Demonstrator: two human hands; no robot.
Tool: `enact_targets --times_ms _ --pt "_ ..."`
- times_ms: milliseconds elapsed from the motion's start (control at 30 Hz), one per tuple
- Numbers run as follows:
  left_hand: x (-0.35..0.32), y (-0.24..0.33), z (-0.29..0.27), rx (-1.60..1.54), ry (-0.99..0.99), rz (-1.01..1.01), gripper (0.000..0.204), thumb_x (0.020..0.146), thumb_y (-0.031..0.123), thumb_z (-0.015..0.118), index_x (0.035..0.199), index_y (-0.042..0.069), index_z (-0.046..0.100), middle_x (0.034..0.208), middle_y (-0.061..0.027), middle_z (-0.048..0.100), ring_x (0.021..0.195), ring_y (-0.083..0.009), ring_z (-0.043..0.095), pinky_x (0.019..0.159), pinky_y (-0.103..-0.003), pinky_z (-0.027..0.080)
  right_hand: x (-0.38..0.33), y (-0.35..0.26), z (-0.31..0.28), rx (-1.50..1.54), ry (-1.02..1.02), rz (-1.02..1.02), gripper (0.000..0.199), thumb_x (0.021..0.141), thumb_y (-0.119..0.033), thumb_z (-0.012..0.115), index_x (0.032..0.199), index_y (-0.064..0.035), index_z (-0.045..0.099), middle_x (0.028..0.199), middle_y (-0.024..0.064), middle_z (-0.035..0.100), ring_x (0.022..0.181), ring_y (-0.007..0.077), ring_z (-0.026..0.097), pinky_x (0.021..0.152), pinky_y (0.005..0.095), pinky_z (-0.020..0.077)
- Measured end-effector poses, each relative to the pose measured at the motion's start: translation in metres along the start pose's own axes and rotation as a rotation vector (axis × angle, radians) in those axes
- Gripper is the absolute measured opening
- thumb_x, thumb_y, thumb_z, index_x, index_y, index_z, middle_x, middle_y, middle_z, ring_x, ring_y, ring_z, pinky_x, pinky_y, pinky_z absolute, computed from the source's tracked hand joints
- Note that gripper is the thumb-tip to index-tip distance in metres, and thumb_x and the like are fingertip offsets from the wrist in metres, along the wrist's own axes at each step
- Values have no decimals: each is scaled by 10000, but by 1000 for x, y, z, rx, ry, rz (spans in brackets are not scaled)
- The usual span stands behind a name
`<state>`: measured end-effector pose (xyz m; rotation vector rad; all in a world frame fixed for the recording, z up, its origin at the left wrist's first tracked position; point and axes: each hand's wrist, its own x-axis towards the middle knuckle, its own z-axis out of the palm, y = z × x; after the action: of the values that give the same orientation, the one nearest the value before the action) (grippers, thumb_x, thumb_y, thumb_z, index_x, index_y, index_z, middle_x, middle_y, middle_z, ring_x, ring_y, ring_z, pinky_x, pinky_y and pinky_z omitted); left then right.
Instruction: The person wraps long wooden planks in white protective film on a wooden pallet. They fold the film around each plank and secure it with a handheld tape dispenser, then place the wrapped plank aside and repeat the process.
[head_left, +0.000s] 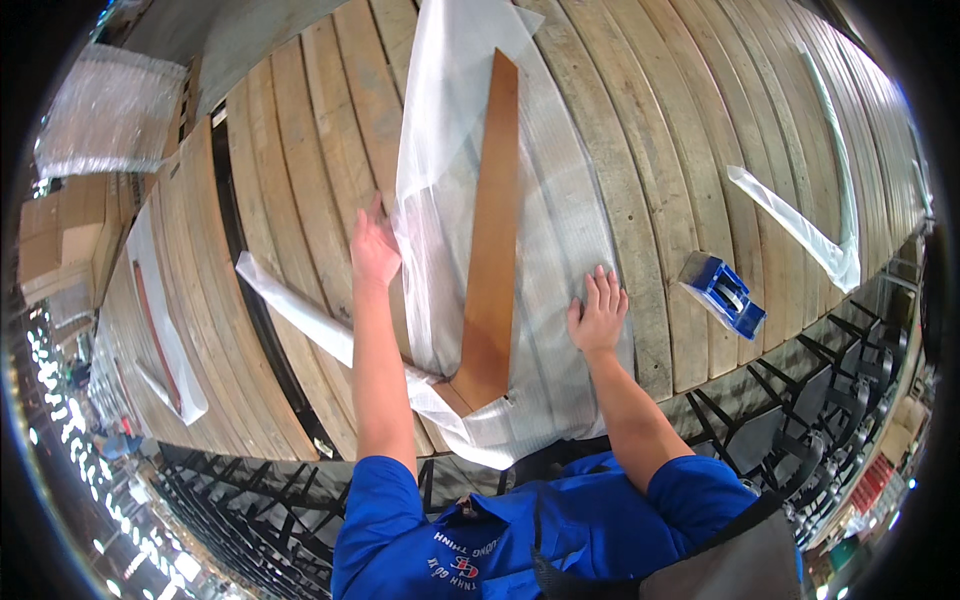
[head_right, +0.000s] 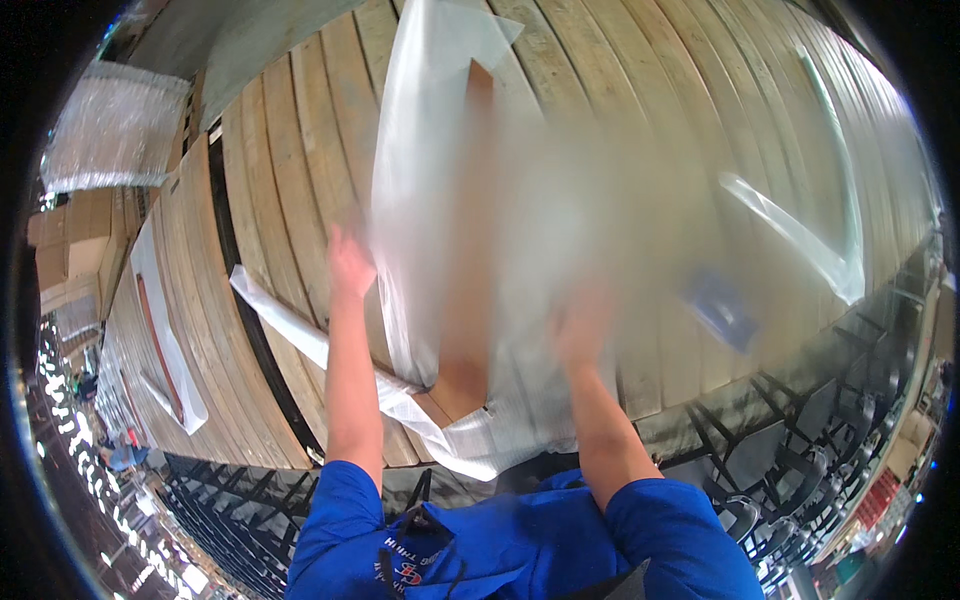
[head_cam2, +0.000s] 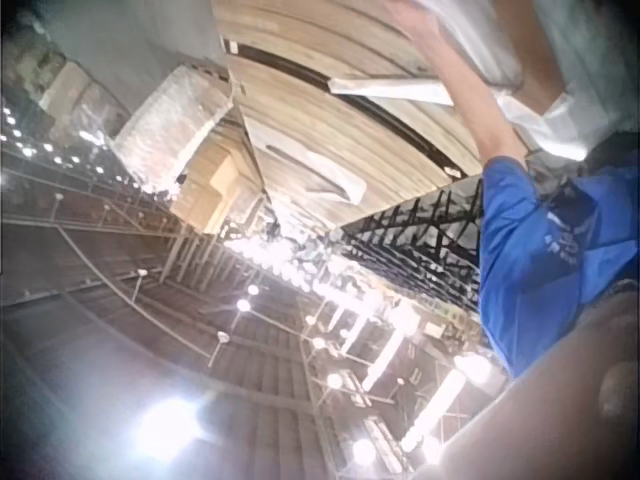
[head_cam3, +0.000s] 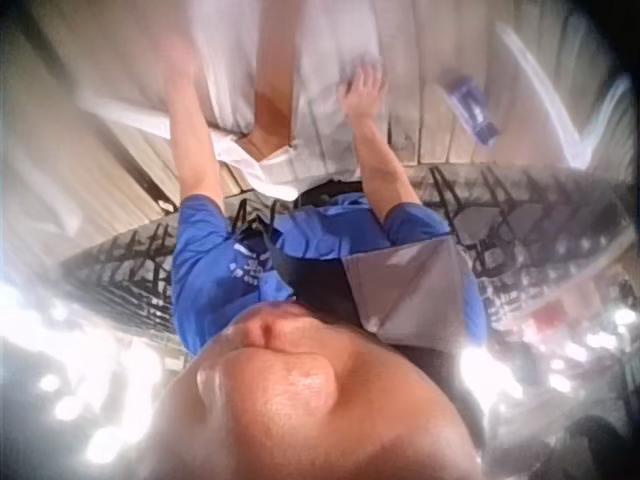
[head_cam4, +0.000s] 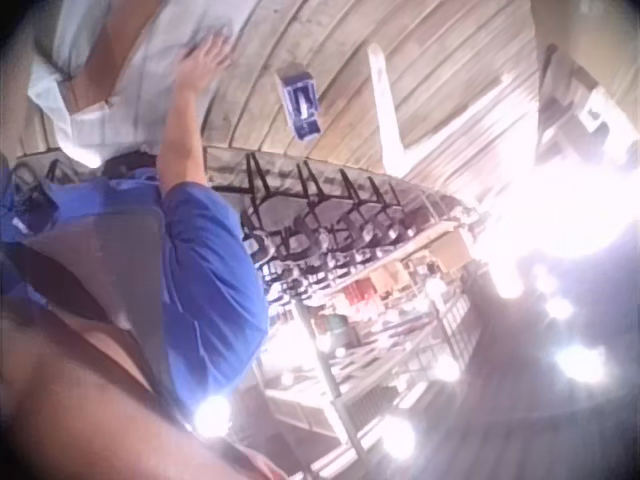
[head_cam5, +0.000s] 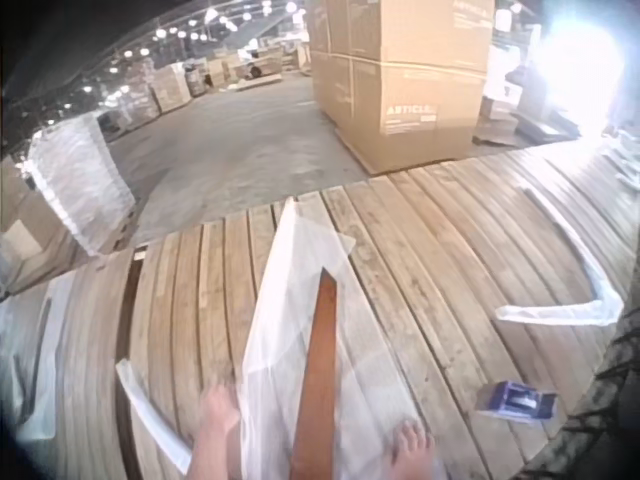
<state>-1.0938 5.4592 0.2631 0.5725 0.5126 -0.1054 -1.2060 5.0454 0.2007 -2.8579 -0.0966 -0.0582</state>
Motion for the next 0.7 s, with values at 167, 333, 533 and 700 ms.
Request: enact_targets --times_ms 167,333,533,700 --pt "105 9 42 6 -162 -359 561 998 482 569 1407 113 462 1134 -204 682 1050 -333 665 918 -490 538 4 1 -2 20 12 -43 528 844 -254 615 1336 -73 556 1497 126 487 1426 357 384 1148 541 266" --pt "148 3 54 93 272 -165 426 1025 385 492 1277 54 587 1120 -98 701 992 -300 674 798 -477 571 7 -3 -11 77 -12 12 481 827 -243 631 1284 -98 593 1455 128 527 1388 374 428 1113 573 312" --pt "90 15 74 -45 235 199 447 976 325 584 1363 107 529 1315 -141 598 1197 -341 585 851 -509 569 12 7 -12 139 5 20 514 765 -222 710 1254 -100 608 1443 134 538 1365 382 455 1072 577 351" --pt "94 24 -4 204 -42 -166 374 999 294 559 1291 63 591 1142 -120 668 998 -289 677 775 -444 619 60 -56 -43 436 43 169 564 765 -256 785 1262 -68 597 1326 156 568 1314 366 459 1134 503 287"
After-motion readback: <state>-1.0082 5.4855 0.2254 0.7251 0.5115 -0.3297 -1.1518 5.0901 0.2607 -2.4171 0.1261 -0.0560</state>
